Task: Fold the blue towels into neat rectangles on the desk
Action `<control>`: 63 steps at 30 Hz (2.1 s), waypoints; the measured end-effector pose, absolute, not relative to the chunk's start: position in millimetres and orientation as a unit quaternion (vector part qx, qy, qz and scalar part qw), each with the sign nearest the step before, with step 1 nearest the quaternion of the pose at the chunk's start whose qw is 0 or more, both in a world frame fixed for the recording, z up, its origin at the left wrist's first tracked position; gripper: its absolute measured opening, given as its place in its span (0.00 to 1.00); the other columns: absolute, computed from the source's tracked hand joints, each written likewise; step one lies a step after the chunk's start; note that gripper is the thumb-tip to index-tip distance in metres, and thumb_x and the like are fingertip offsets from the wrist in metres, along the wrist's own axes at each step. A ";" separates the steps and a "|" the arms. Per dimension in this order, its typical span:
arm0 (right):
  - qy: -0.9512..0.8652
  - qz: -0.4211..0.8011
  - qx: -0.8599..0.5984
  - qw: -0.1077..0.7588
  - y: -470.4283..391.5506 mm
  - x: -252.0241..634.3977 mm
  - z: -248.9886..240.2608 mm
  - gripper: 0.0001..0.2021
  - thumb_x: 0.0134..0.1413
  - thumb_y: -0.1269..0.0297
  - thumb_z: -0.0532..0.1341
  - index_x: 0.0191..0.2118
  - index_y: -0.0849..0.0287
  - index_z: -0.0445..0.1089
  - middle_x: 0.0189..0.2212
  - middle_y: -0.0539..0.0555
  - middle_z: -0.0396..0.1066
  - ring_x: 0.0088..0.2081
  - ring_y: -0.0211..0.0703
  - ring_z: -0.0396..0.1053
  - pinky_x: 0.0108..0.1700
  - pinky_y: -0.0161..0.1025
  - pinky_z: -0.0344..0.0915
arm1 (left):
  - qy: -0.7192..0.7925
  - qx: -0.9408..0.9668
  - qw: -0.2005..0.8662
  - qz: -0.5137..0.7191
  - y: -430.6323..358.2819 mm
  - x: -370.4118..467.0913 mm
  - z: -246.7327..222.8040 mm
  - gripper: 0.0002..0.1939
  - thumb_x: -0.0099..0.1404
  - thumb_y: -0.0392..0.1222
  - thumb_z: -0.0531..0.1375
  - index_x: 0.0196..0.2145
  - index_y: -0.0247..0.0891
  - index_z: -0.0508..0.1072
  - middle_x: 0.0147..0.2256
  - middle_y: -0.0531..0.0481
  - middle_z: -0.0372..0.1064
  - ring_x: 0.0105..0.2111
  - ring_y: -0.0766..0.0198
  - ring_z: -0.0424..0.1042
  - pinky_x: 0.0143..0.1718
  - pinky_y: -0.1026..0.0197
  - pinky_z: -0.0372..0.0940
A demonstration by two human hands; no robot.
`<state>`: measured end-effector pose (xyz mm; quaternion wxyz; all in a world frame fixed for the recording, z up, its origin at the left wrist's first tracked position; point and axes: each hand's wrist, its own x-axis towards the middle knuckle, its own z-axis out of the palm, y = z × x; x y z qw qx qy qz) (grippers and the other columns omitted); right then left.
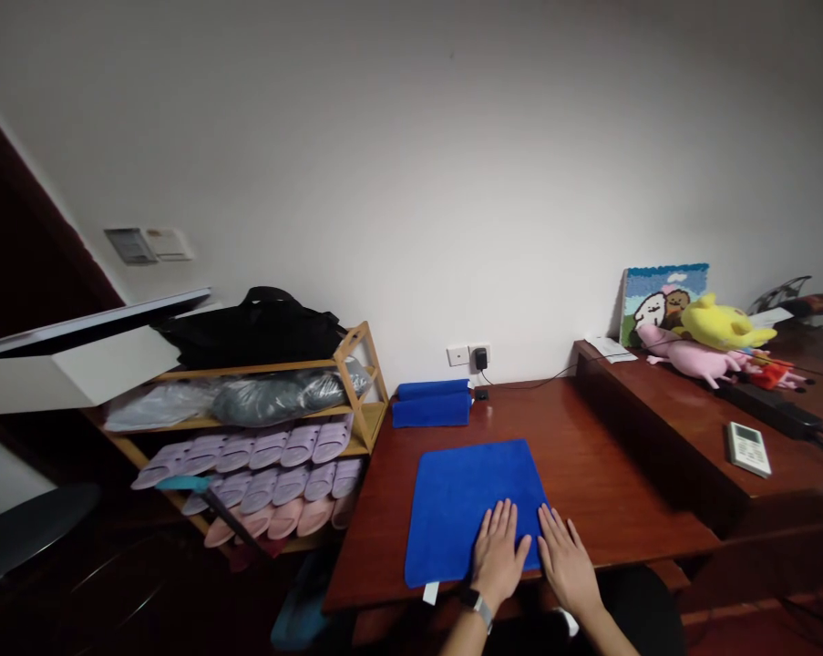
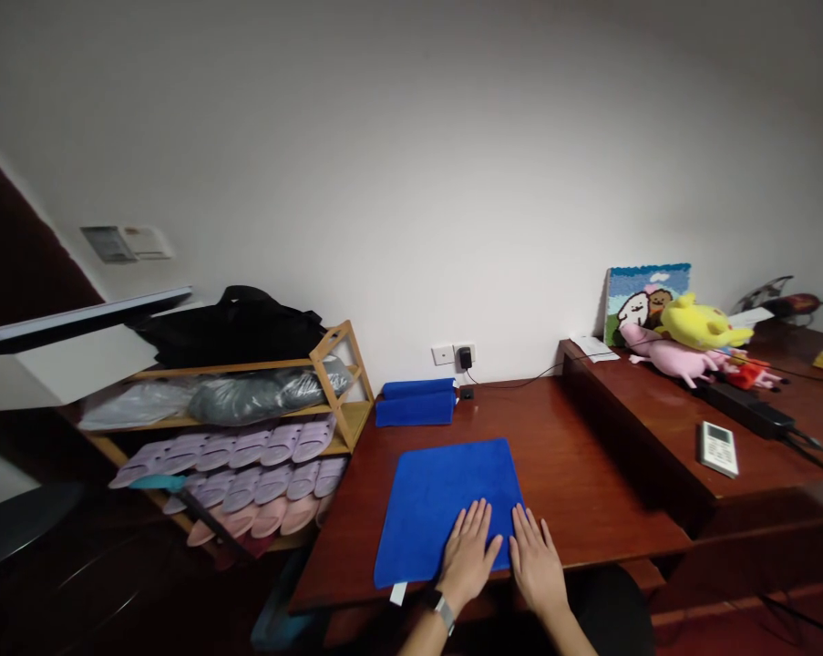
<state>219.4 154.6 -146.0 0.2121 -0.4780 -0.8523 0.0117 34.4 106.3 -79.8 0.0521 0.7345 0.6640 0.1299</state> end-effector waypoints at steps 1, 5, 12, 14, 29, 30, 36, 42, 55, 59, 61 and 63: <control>-0.851 0.010 -0.478 0.216 154.9 219.2 -146.9 0.29 0.73 0.51 0.42 0.72 0.54 0.55 0.70 0.53 0.54 0.71 0.52 0.54 0.71 0.55 0.53 | 0.678 0.723 0.048 0.124 100.7 22.0 -81.8 0.35 0.77 0.59 0.37 0.73 0.40 0.50 0.73 0.49 0.45 0.73 0.58 0.45 0.73 0.48 0.46; -0.847 0.019 -0.485 0.218 154.7 217.7 -147.1 0.29 0.73 0.50 0.43 0.72 0.55 0.54 0.70 0.53 0.54 0.71 0.52 0.53 0.71 0.56 0.52 | 0.760 0.642 0.022 0.094 63.3 -54.3 -89.2 0.37 0.76 0.61 0.38 0.73 0.37 0.50 0.73 0.46 0.43 0.72 0.52 0.45 0.72 0.43 0.47; -0.842 0.087 -0.502 0.178 152.9 221.4 -137.1 0.31 0.72 0.48 0.40 0.72 0.54 0.53 0.71 0.51 0.52 0.72 0.50 0.49 0.73 0.55 0.48 | 0.791 0.605 -0.008 0.096 6.0 -138.6 -108.4 0.37 0.76 0.61 0.41 0.74 0.37 0.47 0.73 0.46 0.44 0.72 0.54 0.45 0.72 0.44 0.49; -0.836 0.111 -0.511 0.167 157.1 221.6 -130.2 0.32 0.72 0.47 0.38 0.73 0.54 0.51 0.72 0.51 0.52 0.73 0.49 0.48 0.73 0.54 0.47 | 0.790 0.603 -0.010 0.112 5.0 -139.5 -111.6 0.38 0.76 0.61 0.41 0.73 0.35 0.48 0.73 0.44 0.44 0.72 0.54 0.46 0.71 0.44 0.50; -0.827 0.119 -0.539 0.102 195.7 193.5 -112.3 0.33 0.70 0.51 0.39 0.74 0.60 0.47 0.74 0.52 0.44 0.74 0.47 0.40 0.74 0.52 0.38 | 0.628 0.757 0.055 0.175 135.6 29.7 -75.6 0.32 0.78 0.56 0.37 0.70 0.38 0.58 0.71 0.44 0.53 0.71 0.57 0.51 0.72 0.48 0.50; -0.828 0.116 -0.539 0.101 195.6 193.8 -112.4 0.33 0.70 0.51 0.39 0.74 0.60 0.47 0.74 0.52 0.44 0.74 0.47 0.40 0.74 0.52 0.38 | 0.632 0.754 0.059 0.173 141.8 34.5 -77.0 0.33 0.78 0.56 0.37 0.71 0.38 0.57 0.71 0.44 0.52 0.71 0.57 0.50 0.72 0.48 0.48; -0.824 0.110 -0.544 0.110 196.0 191.5 -114.1 0.34 0.70 0.49 0.38 0.74 0.60 0.46 0.74 0.52 0.44 0.74 0.47 0.41 0.74 0.52 0.38 | 0.703 0.701 0.037 0.120 128.1 -16.9 -87.9 0.35 0.77 0.59 0.38 0.72 0.37 0.54 0.72 0.44 0.47 0.72 0.54 0.47 0.72 0.45 0.46; -0.820 0.106 -0.555 0.088 199.2 188.3 -118.2 0.34 0.69 0.51 0.40 0.73 0.63 0.50 0.73 0.55 0.48 0.74 0.51 0.44 0.73 0.54 0.41 | 0.795 0.599 -0.019 0.091 82.1 -111.9 -92.0 0.35 0.76 0.59 0.39 0.72 0.36 0.52 0.72 0.43 0.45 0.72 0.53 0.46 0.71 0.44 0.48; -0.826 0.124 -0.545 0.068 290.0 145.8 -86.0 0.32 0.70 0.54 0.38 0.75 0.59 0.45 0.75 0.53 0.41 0.75 0.47 0.38 0.73 0.50 0.37 | 0.794 0.600 -0.025 0.093 74.2 -121.7 -96.6 0.37 0.76 0.61 0.39 0.74 0.38 0.46 0.73 0.45 0.43 0.72 0.52 0.45 0.71 0.44 0.50; -0.829 0.132 -0.540 0.063 302.9 140.1 -88.5 0.33 0.70 0.53 0.38 0.75 0.62 0.45 0.75 0.55 0.43 0.75 0.47 0.39 0.73 0.49 0.37 | 0.800 0.596 -0.011 0.074 72.2 -124.0 -95.4 0.37 0.76 0.62 0.38 0.74 0.37 0.47 0.73 0.45 0.41 0.73 0.53 0.44 0.71 0.45 0.49; -0.828 0.132 -0.542 0.066 303.0 140.2 -93.5 0.34 0.70 0.53 0.37 0.75 0.65 0.44 0.75 0.56 0.42 0.75 0.48 0.38 0.73 0.49 0.35 | 0.801 0.595 -0.016 0.067 72.6 -124.9 -96.4 0.37 0.76 0.61 0.39 0.73 0.39 0.49 0.73 0.46 0.43 0.72 0.52 0.46 0.71 0.44 0.49; -0.828 0.130 -0.540 0.073 302.4 140.8 -98.4 0.35 0.70 0.52 0.36 0.75 0.66 0.43 0.75 0.56 0.41 0.75 0.47 0.38 0.73 0.48 0.35 | 0.801 0.595 -0.029 0.066 77.5 -122.7 -96.6 0.37 0.76 0.62 0.41 0.73 0.38 0.51 0.72 0.44 0.46 0.72 0.50 0.48 0.71 0.43 0.49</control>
